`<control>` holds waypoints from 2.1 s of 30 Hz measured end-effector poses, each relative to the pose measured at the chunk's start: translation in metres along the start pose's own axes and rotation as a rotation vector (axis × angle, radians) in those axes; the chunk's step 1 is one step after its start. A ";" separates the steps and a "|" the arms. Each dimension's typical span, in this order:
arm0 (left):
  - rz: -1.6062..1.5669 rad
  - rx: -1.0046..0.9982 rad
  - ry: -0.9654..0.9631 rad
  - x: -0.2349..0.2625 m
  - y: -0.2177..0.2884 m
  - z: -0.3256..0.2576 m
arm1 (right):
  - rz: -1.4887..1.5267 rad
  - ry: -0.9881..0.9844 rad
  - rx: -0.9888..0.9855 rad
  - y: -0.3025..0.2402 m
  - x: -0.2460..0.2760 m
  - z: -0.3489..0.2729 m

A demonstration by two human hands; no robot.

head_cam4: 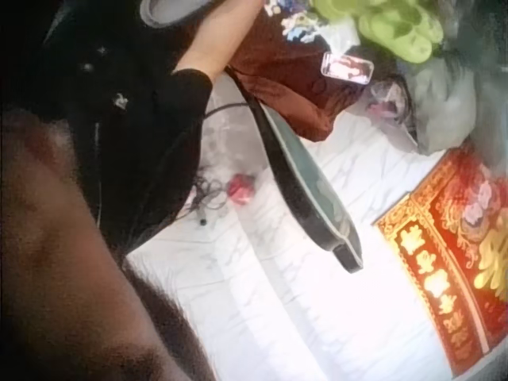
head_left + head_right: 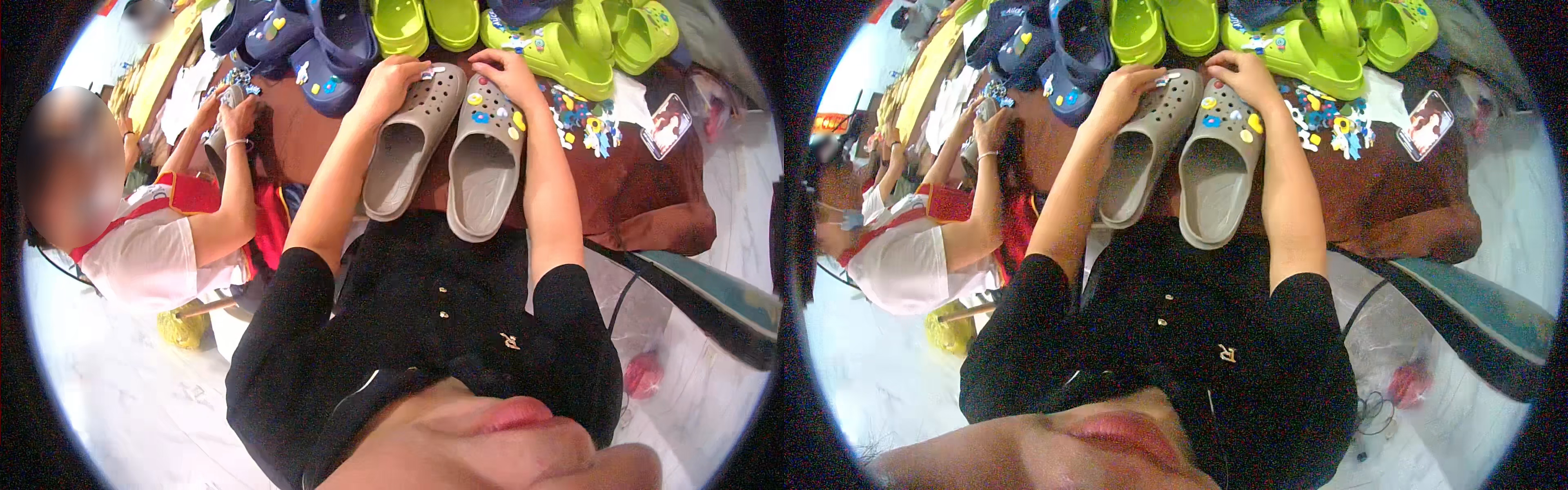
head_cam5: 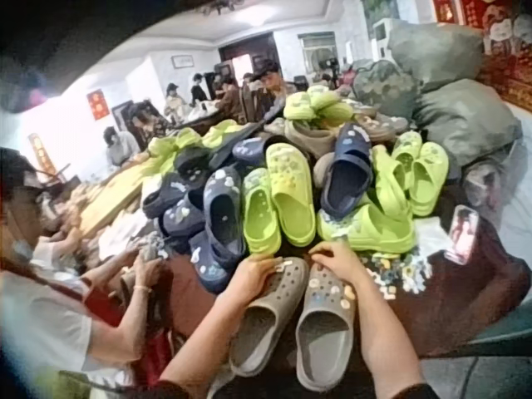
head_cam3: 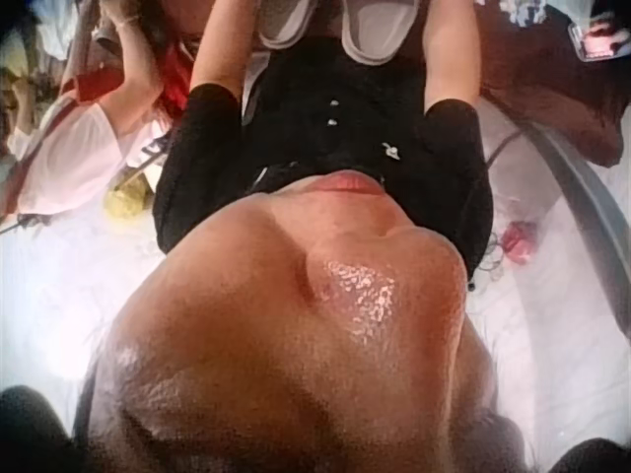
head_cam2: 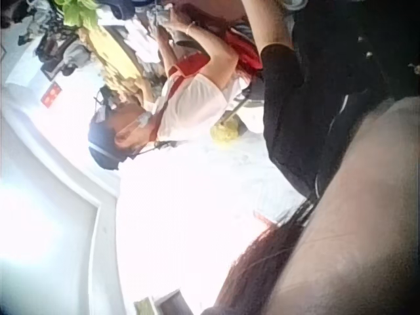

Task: Attaching decorative charms to the holes of rubber clogs.

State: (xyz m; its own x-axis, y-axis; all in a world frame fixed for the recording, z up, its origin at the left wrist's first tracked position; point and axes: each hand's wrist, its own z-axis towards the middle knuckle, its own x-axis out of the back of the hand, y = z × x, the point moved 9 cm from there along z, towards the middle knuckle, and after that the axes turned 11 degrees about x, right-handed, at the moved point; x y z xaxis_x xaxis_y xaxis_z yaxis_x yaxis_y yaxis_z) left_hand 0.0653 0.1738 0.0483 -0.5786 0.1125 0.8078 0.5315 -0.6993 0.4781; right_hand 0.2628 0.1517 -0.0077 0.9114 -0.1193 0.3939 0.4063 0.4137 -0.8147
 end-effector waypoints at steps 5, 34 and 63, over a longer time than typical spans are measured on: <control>0.051 -0.009 0.095 0.003 -0.002 -0.006 | -0.005 -0.018 0.035 0.001 -0.005 0.002; -0.112 0.167 -0.008 0.004 0.015 0.007 | -0.093 -0.075 0.090 -0.041 -0.001 0.002; 0.739 -0.265 -0.384 -0.032 0.040 0.010 | -0.114 -0.196 0.211 0.000 -0.029 0.006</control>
State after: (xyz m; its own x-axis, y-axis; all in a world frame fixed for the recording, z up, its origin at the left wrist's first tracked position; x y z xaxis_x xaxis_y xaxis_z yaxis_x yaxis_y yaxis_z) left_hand 0.1114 0.1497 0.0451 0.1314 -0.2379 0.9624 0.4992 -0.8229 -0.2715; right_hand 0.2359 0.1606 -0.0160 0.8221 -0.0077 0.5692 0.4641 0.5880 -0.6625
